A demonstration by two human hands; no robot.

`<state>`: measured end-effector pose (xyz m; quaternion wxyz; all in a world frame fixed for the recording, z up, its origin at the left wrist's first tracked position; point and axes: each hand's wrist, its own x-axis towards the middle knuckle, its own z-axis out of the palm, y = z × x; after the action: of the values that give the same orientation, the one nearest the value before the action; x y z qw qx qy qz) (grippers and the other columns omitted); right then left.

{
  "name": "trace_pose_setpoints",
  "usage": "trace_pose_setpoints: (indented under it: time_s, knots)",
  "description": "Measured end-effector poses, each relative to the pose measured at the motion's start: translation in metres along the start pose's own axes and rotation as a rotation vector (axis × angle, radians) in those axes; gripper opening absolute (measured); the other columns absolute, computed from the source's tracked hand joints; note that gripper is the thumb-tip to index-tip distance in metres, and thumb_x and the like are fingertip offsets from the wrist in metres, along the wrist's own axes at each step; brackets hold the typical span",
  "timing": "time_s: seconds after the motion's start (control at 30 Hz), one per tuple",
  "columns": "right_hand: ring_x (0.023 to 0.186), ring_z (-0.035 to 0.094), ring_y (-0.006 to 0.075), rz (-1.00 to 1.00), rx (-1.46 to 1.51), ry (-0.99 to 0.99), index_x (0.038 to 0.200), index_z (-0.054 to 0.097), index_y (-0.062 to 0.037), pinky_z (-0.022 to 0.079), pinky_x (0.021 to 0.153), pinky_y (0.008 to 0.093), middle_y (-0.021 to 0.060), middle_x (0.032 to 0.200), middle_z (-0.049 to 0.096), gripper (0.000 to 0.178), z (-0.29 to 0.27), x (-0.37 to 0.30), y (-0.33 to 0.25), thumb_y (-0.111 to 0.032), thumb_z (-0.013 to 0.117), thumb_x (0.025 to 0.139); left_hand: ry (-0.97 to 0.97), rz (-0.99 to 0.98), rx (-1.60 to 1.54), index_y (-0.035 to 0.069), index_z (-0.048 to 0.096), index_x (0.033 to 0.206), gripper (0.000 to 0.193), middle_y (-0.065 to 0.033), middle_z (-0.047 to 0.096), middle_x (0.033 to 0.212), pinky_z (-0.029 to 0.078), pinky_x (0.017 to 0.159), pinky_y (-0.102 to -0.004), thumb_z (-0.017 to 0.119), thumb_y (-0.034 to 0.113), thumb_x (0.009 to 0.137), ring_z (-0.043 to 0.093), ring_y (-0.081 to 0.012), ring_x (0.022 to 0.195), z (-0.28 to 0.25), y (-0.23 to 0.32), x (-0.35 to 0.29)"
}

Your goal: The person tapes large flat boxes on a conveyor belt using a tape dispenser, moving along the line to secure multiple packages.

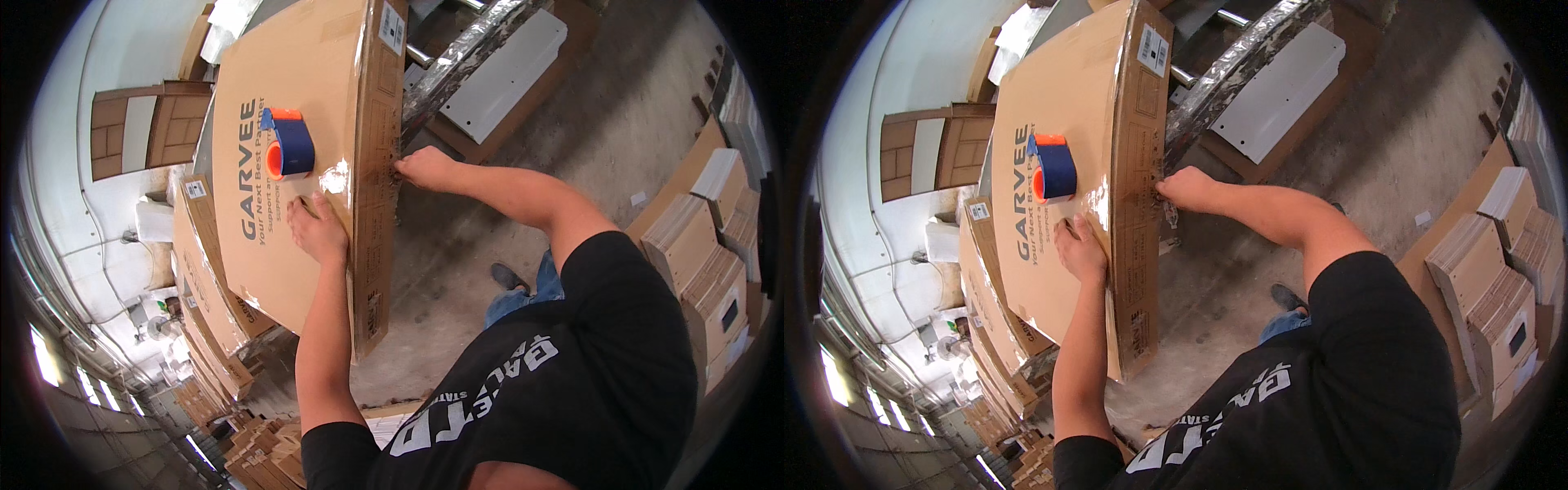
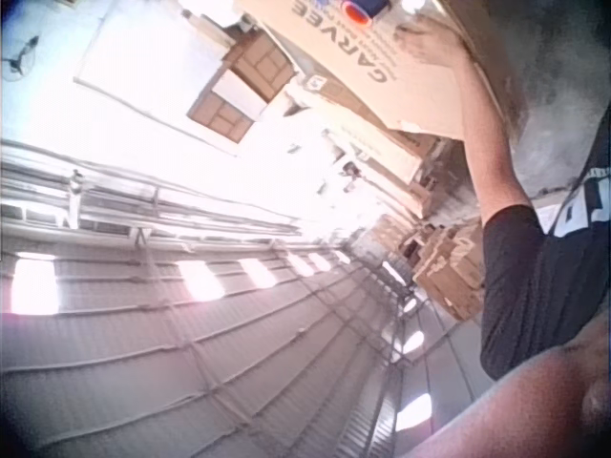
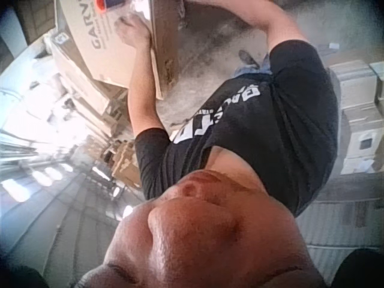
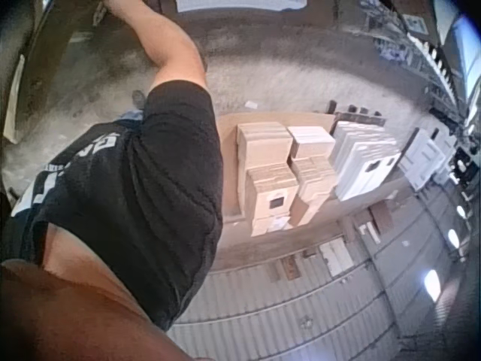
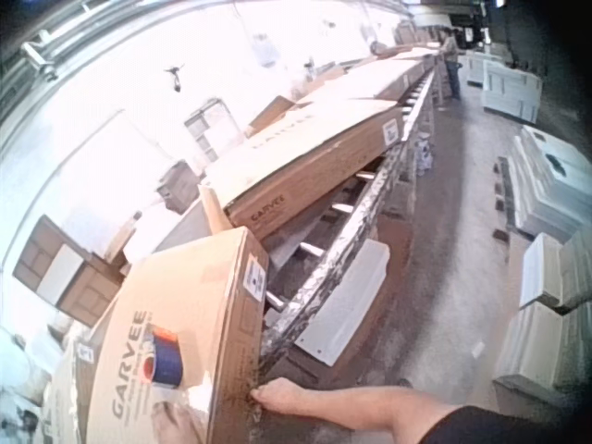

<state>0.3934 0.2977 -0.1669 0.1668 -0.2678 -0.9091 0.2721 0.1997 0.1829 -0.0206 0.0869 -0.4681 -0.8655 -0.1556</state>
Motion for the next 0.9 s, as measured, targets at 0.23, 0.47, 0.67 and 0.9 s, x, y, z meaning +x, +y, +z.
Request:
trace_pose_setpoints:
  time_s: [0.23,0.47,0.67,0.9]
  knots:
    - [0.074,0.063,0.0393,0.219,0.257,0.433,0.081,0.056,-0.0038,0.050,0.063,0.0483,0.0172,0.078,0.063,0.018,0.027,-0.010,-0.022,-0.019,0.061,0.089,0.049,0.027,0.029,-0.006,0.054,0.130,0.060,-0.0261,0.051,0.139,0.034,0.110,-0.0461,0.048,0.045,0.100,0.046,-0.0393,0.131,0.002,0.003,-0.001]
    - [0.075,0.063,0.0360,-0.013,0.135,0.399,0.090,0.061,-0.0080,0.051,0.062,0.0466,0.0122,0.077,0.063,0.015,0.013,-0.012,-0.008,-0.023,0.061,0.092,0.041,-0.010,0.042,-0.003,0.053,0.133,0.062,-0.0235,0.048,0.143,0.030,0.112,-0.0476,0.049,0.049,0.099,0.041,-0.0378,0.135,0.004,0.006,0.000]
    - [0.078,0.066,0.0334,0.135,-0.072,-0.024,0.105,0.064,-0.0119,0.052,0.064,0.0466,0.0113,0.081,0.067,0.021,-0.014,-0.009,-0.013,-0.027,0.061,0.090,0.007,-0.064,0.091,0.000,0.050,0.136,0.064,-0.0216,0.044,0.147,0.026,0.114,-0.0504,0.047,0.052,0.099,0.037,-0.0385,0.139,0.004,0.004,0.000]
    - [0.080,0.070,0.0319,0.180,-0.283,-0.285,0.115,0.063,-0.0098,0.054,0.066,0.0446,0.0137,0.083,0.071,0.035,-0.038,0.009,0.009,-0.027,0.065,0.085,0.014,-0.047,0.086,0.001,0.050,0.137,0.064,-0.0209,0.044,0.148,0.027,0.113,-0.0508,0.047,0.052,0.099,0.037,-0.0388,0.139,0.004,0.004,0.001]
